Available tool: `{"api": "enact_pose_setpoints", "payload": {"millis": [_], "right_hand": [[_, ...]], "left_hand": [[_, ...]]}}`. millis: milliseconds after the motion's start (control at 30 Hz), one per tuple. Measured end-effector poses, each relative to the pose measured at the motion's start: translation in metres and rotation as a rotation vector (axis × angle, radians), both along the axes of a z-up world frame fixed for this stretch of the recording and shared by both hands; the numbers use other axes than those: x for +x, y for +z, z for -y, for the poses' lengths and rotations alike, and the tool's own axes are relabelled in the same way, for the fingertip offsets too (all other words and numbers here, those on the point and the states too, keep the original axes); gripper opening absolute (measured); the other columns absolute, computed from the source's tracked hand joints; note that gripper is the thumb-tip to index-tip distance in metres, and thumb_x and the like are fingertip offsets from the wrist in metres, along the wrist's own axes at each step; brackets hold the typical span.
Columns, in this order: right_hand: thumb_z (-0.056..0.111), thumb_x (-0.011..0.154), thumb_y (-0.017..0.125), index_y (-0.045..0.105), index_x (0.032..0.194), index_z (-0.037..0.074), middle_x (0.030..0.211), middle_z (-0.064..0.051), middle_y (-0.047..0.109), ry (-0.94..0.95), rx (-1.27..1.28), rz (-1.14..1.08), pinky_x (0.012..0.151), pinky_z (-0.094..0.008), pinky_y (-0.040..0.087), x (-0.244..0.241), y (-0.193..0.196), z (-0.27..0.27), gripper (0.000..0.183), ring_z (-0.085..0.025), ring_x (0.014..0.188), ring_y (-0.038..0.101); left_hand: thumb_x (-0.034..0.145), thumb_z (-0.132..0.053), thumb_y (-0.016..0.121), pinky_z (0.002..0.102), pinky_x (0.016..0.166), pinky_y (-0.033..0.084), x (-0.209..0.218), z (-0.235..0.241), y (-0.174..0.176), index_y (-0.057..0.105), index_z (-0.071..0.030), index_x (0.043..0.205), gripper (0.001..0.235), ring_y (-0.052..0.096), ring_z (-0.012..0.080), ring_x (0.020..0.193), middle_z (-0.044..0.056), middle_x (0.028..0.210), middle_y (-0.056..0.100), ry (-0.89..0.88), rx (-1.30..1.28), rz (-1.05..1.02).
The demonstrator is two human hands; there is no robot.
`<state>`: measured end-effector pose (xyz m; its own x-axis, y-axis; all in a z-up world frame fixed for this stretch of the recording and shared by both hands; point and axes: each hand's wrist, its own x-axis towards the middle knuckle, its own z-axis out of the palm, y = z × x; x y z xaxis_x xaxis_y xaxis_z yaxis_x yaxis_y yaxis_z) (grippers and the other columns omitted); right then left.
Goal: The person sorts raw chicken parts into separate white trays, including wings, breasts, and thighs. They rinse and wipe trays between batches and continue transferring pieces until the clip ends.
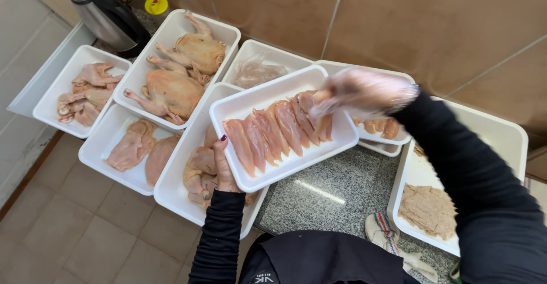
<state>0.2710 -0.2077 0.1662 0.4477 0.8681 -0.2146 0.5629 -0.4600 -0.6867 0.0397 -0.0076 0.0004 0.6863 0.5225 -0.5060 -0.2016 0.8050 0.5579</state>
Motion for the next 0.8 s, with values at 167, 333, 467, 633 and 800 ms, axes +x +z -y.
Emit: {"api": "enact_pose_setpoints", "payload": {"millis": [167, 333, 467, 633, 800], "right_hand": [[0.045, 0.079, 0.086, 0.08, 0.082, 0.02, 0.064, -0.011, 0.075, -0.092, -0.328, -0.174, 0.036, -0.031, 0.059, -0.031, -0.043, -0.058, 0.025, -0.024, 0.054, 0.075], [0.062, 0.071, 0.085, 0.076, 0.093, 0.031, 0.089, 0.002, 0.074, -0.197, -0.097, 0.487, 0.084, -0.04, 0.062, 0.04, -0.121, -0.062, 0.039, -0.025, 0.098, 0.073], [0.036, 0.089, 0.08, 0.075, 0.097, 0.018, 0.093, -0.01, 0.074, -0.214, 0.108, 0.614, 0.084, -0.047, 0.059, 0.057, -0.082, -0.025, 0.02, -0.033, 0.099, 0.07], [0.032, 0.082, 0.085, 0.081, 0.097, 0.018, 0.088, -0.008, 0.078, -0.306, -0.038, 0.366, 0.084, -0.041, 0.061, 0.115, -0.187, -0.003, 0.021, -0.03, 0.094, 0.075], [0.04, 0.075, 0.088, 0.077, 0.116, 0.006, 0.106, -0.017, 0.079, -0.36, -0.317, 0.109, 0.1, -0.046, 0.055, 0.084, -0.211, -0.031, 0.054, -0.036, 0.111, 0.071]], "left_hand": [[0.071, -0.05, 0.07, 0.046, 0.106, 0.05, 0.0, 0.01, 0.019, 0.054, -0.017, 0.135, 0.074, 0.064, 0.0298, 0.113, 0.014, 0.128, 0.065, 0.008, -0.038, 0.019], [0.073, -0.052, 0.071, 0.041, 0.098, 0.055, -0.014, -0.004, -0.005, 0.058, -0.018, 0.129, 0.066, 0.067, 0.0247, 0.105, 0.009, 0.119, 0.069, -0.023, -0.011, -0.004], [0.075, -0.052, 0.072, 0.043, 0.094, 0.057, -0.031, -0.014, -0.018, 0.064, -0.018, 0.126, 0.062, 0.069, 0.0215, 0.1, 0.01, 0.121, 0.071, 0.037, -0.009, -0.002], [0.072, -0.054, 0.072, 0.037, 0.085, 0.058, -0.063, -0.049, -0.044, 0.073, -0.02, 0.115, 0.055, 0.069, 0.0225, 0.093, 0.014, 0.108, 0.071, 0.248, 0.221, -0.336], [0.077, -0.058, 0.062, 0.046, 0.104, 0.048, -0.075, -0.056, -0.034, 0.053, -0.018, 0.142, 0.077, 0.062, 0.0286, 0.11, 0.016, 0.134, 0.062, 0.12, 0.175, -0.183]]}}
